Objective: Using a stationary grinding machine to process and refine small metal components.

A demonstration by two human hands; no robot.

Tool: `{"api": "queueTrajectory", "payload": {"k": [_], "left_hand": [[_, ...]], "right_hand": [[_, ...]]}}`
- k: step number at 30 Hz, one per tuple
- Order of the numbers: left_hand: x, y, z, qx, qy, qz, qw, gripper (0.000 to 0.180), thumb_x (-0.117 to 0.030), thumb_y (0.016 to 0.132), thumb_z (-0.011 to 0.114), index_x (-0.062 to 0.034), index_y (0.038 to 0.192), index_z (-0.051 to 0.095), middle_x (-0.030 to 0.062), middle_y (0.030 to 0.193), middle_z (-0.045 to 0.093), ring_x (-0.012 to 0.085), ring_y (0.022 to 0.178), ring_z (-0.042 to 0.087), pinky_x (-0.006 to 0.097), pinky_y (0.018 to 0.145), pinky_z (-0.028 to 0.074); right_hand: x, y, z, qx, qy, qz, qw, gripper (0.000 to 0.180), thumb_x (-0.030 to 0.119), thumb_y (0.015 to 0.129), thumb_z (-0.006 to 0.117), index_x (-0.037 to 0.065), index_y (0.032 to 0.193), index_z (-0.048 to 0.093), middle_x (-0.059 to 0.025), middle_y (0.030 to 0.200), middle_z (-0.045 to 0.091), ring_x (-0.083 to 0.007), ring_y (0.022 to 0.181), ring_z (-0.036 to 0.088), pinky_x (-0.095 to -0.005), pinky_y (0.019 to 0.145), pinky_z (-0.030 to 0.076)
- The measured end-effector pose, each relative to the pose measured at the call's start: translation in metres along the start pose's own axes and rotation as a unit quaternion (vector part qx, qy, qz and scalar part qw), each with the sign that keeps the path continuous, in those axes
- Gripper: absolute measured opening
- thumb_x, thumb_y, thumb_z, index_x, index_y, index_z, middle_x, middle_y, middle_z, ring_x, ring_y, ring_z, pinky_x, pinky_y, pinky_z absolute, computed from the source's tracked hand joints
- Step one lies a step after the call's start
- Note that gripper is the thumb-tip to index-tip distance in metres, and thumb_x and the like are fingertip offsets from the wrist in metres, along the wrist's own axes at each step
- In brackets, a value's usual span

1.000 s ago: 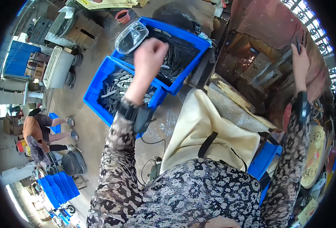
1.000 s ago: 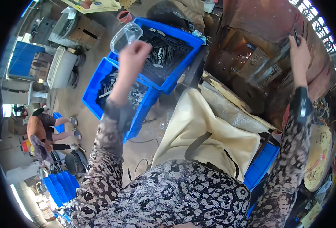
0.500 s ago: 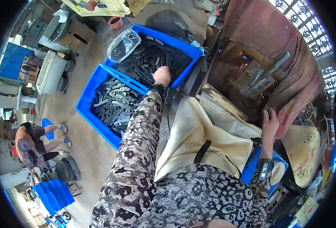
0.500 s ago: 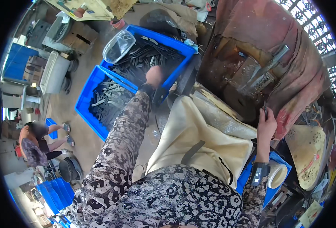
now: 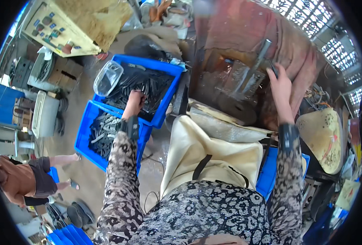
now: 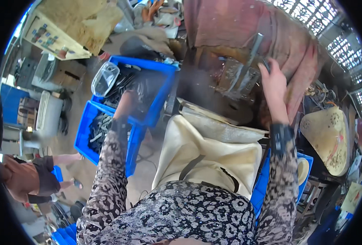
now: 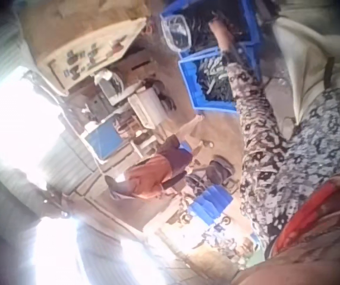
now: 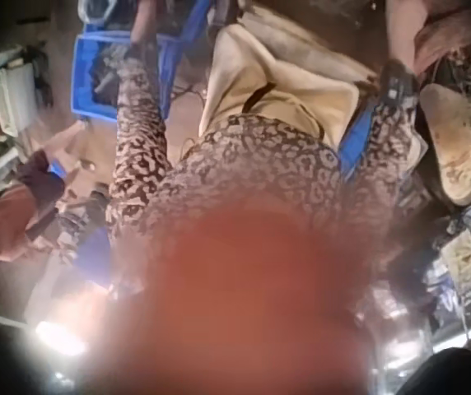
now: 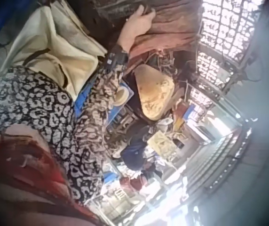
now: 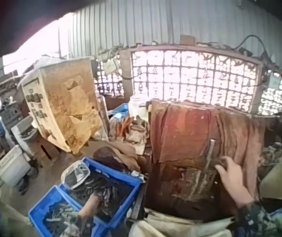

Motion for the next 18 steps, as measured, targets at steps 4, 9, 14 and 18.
{"api": "queueTrajectory", "payload": {"k": [4,9,14,18], "left_hand": [[-0.093,-0.029,0.061,-0.079,-0.187,-0.126,0.971,0.020,-0.027,0.087,0.066,-0.0089,0.088,0.057,-0.0025,0.060,0.048,0.0068,0.045,0.038,0.023,0.038,0.028],[-0.154,-0.071,0.103,-0.087,-0.162,-0.058,0.981,0.019,-0.024,0.096,0.055,-0.0071,0.102,0.062,-0.0037,0.062,0.050,0.0051,0.049,0.042,0.022,0.043,0.032],[-0.187,-0.067,0.150,-0.081,-0.173,0.046,0.980,0.023,-0.021,0.099,0.050,-0.0051,0.107,0.063,-0.0025,0.067,0.054,0.0054,0.056,0.047,0.021,0.049,0.037],[-0.227,-0.063,0.183,-0.071,-0.031,0.158,0.984,0.027,-0.013,0.095,0.052,-0.0053,0.120,0.060,0.0071,0.076,0.062,0.0180,0.065,0.060,0.030,0.060,0.049]], "right_hand": [[-0.001,0.052,0.000,-0.044,-0.058,0.012,0.997,0.046,0.043,0.089,0.059,0.010,0.122,0.056,-0.0228,0.103,0.066,-0.0411,0.097,0.062,-0.0457,0.081,0.049],[0.025,0.062,-0.004,-0.065,-0.035,0.010,0.997,0.046,0.043,0.090,0.056,0.010,0.122,0.056,-0.0231,0.101,0.066,-0.0411,0.095,0.062,-0.0468,0.079,0.049],[-0.022,-0.018,0.016,-0.045,0.035,-0.046,0.997,0.033,0.030,0.090,0.057,0.004,0.109,0.059,-0.0252,0.088,0.062,-0.0433,0.084,0.061,-0.0473,0.073,0.048],[-0.074,-0.101,0.029,0.092,0.007,0.039,0.995,0.027,0.019,0.088,0.057,0.001,0.108,0.060,-0.0249,0.093,0.063,-0.0433,0.088,0.060,-0.0477,0.078,0.048]]}}
Point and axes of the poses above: each hand's wrist, its own y-axis towards the middle knuckle, its own z-axis out of the palm, x = y × z, the point moved 1 cm from there along y, towards the middle knuckle
